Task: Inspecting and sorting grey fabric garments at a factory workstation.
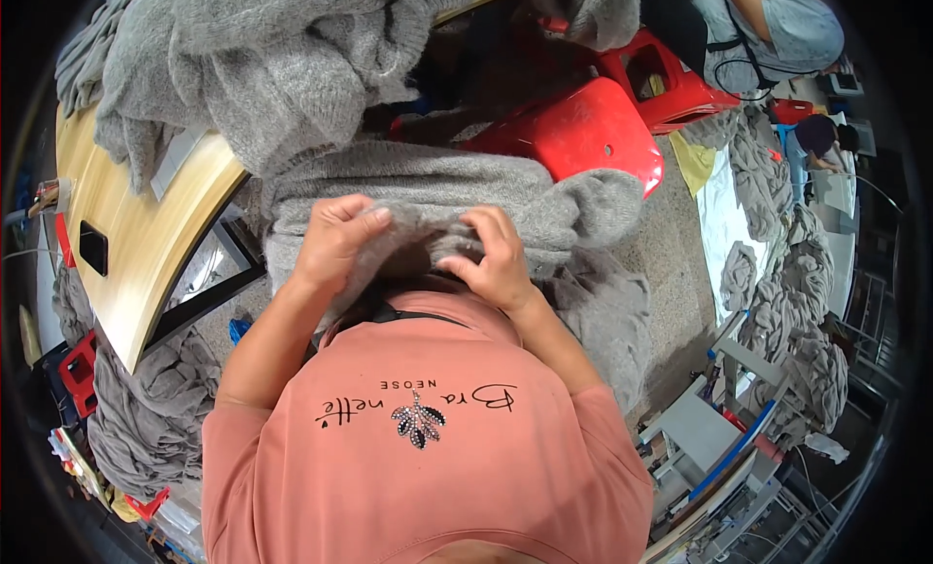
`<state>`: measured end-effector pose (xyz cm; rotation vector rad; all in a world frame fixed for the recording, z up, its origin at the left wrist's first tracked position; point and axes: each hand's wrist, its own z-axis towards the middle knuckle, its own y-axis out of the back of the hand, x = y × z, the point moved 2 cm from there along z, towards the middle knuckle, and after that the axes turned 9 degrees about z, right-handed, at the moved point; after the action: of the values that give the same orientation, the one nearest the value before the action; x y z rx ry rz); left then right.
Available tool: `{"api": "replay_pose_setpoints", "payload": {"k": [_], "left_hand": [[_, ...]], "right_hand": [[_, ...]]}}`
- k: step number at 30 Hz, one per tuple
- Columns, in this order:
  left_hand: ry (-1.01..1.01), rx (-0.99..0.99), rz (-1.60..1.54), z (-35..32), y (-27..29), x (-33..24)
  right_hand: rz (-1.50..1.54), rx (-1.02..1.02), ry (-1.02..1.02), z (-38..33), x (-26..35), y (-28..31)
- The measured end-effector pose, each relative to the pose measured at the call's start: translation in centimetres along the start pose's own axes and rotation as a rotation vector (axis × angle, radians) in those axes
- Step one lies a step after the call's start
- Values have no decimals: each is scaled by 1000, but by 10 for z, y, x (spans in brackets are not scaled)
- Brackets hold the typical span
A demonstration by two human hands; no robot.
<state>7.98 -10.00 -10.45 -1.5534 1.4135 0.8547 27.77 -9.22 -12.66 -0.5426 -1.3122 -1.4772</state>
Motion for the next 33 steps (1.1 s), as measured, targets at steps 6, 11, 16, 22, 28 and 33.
{"api": "replay_pose_setpoints", "payload": {"k": [6,11,16,22,28,33], "left_hand": [[6,-47,67,10,8,-6],[45,-53,-49,10,7,-11],[54,63,-26,8,-9,-14],[94,165,-91,0,-25,-13],[88,203,-64,-4,-14,-7],[72,224,-47,-2,-9,1]], "right_hand": [[-36,107,-89,-25,-28,4],[-7,-32,-187,-11,-25,29],[-109,0,366,0,37,33],[65,25,546,22,52,-2],[-80,30,596,17,49,-10],[-79,84,586,19,47,-12]]}}
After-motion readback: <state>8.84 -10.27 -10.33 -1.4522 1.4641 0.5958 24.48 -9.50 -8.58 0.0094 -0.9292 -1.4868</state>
